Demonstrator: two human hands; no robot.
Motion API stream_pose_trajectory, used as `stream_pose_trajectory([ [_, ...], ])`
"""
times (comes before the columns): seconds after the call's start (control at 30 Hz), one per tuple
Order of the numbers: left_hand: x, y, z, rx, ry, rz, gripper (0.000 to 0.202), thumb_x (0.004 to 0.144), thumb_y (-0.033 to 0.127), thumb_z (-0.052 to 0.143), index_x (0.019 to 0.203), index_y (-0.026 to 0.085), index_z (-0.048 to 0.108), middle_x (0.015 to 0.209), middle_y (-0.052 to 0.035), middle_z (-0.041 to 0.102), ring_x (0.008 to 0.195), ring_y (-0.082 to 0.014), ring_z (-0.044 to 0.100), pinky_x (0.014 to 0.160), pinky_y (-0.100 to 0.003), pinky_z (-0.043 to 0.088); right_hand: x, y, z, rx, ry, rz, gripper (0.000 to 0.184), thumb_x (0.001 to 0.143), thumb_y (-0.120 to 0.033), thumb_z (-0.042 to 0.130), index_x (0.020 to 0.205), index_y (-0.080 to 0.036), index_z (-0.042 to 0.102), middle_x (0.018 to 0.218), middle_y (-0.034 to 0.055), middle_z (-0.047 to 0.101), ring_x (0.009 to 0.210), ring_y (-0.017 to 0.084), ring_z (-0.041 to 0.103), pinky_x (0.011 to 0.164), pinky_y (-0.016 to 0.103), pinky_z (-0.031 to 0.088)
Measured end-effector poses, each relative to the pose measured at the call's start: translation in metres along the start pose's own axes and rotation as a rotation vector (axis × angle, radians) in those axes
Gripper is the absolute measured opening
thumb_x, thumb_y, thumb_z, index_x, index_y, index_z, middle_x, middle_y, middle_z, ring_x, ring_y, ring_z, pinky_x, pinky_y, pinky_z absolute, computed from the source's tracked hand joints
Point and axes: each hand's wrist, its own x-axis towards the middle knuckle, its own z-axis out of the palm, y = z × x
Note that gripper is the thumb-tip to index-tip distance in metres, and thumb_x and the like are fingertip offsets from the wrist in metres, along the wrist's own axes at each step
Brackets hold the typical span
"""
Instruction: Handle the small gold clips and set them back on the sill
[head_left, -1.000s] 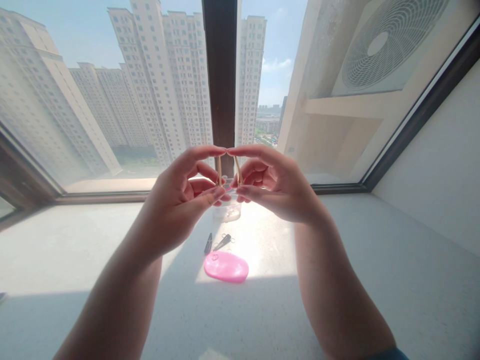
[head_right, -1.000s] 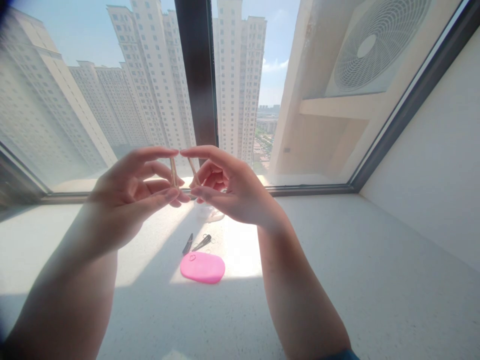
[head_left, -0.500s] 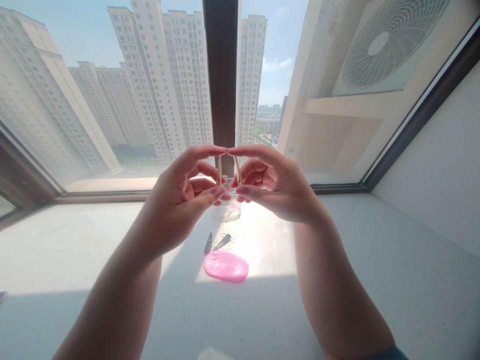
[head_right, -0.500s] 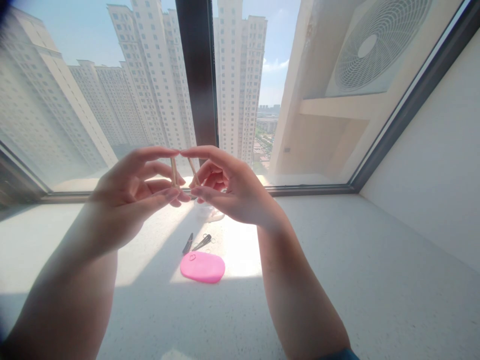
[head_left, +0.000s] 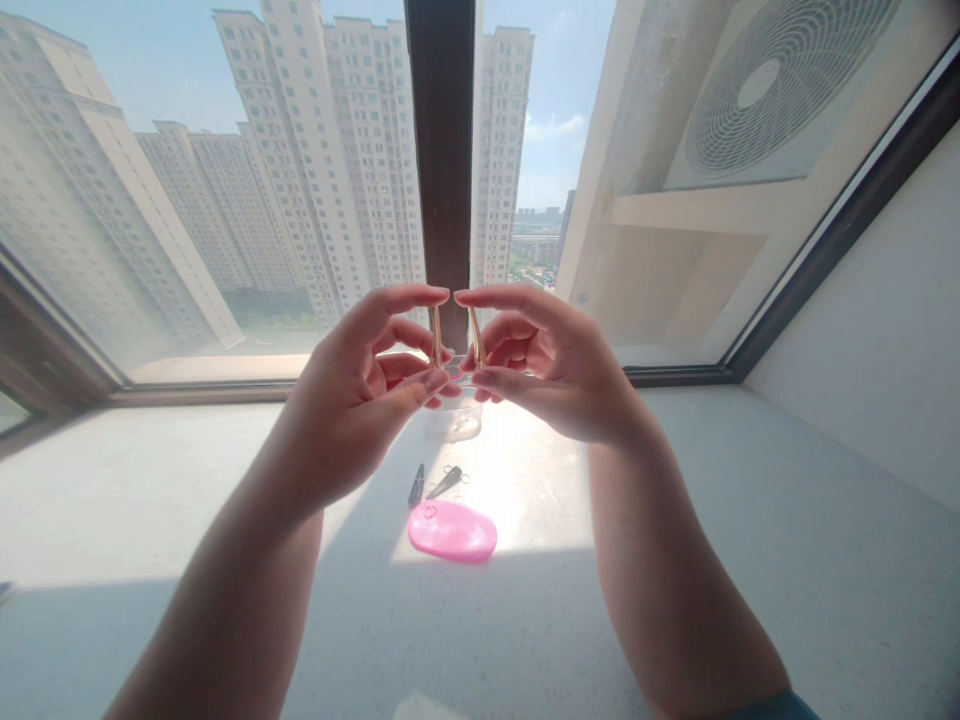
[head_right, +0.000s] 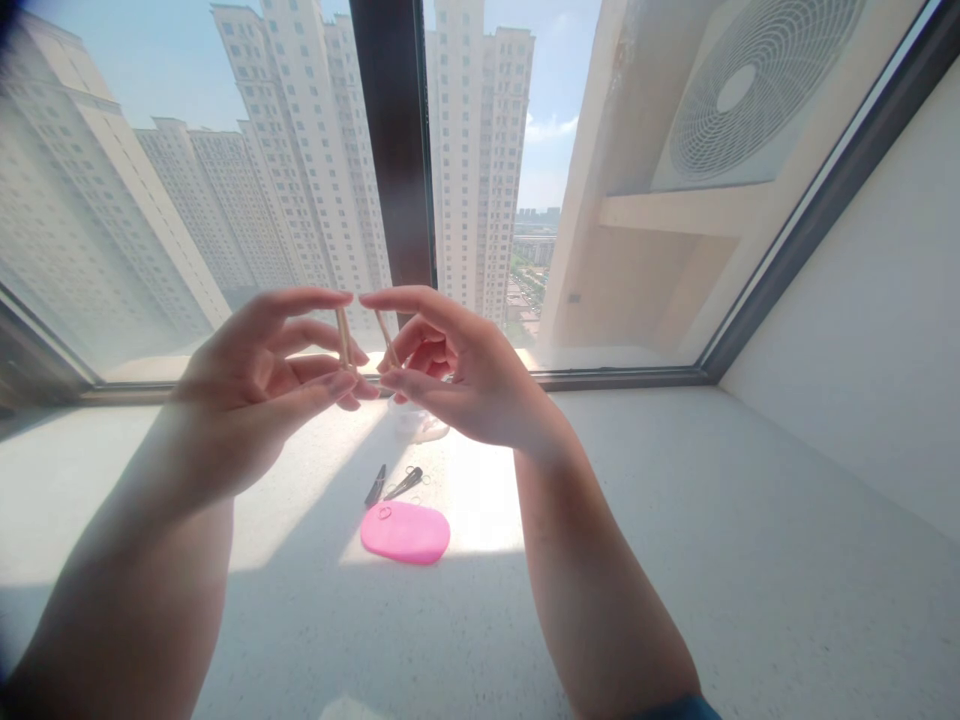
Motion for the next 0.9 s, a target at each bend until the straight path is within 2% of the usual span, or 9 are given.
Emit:
stream_pose_trajectory([
  [0.27, -0.0006, -0.0015, 0.0012, -0.036, 0.020, -0.014, 0.043, 0.078, 0.013, 0.067, 0.116, 0.027, 0.055, 0.087, -0.0015, 0.068, 0.077, -0.0194, 0.070, 0.068, -0.032, 0.062, -0.0001, 0.0000, 0.0010, -0.029, -0.003, -0.023, 0.044, 0.091, -0.021, 0.055, 0.133, -0.020, 0.040, 0.090, 0.0023, 0.058, 0.076, 0.012, 0.063, 0.067, 0.028, 0.059],
  [0.53, -0.0006, -0.0017, 0.0016, -0.026, 0.032, -0.001, 0.042, 0.078, 0.017, 0.068, 0.116, 0.029, 0.054, 0.083, 0.0003, 0.067, 0.075, -0.0197, 0.071, 0.068, -0.034, 0.062, 0.0002, -0.0016, 0.0014, -0.014, 0.010, 0.004, 0.045, 0.090, -0.019, 0.056, 0.132, -0.019, 0.042, 0.089, 0.0019, 0.058, 0.075, 0.012, 0.063, 0.066, 0.027, 0.058],
  [0.9, -0.0008, -0.0006, 0.0003, 0.012, 0.020, 0.001, 0.046, 0.075, 0.015, 0.071, 0.115, 0.029, 0.056, 0.079, 0.0015, 0.065, 0.072, -0.0179, 0.069, 0.066, -0.032, 0.060, 0.0001, -0.0029, 0.0018, 0.022, 0.001, 0.043, 0.042, 0.090, -0.013, 0.051, 0.131, -0.019, 0.043, 0.091, 0.0022, 0.060, 0.077, 0.011, 0.063, 0.065, 0.025, 0.057],
])
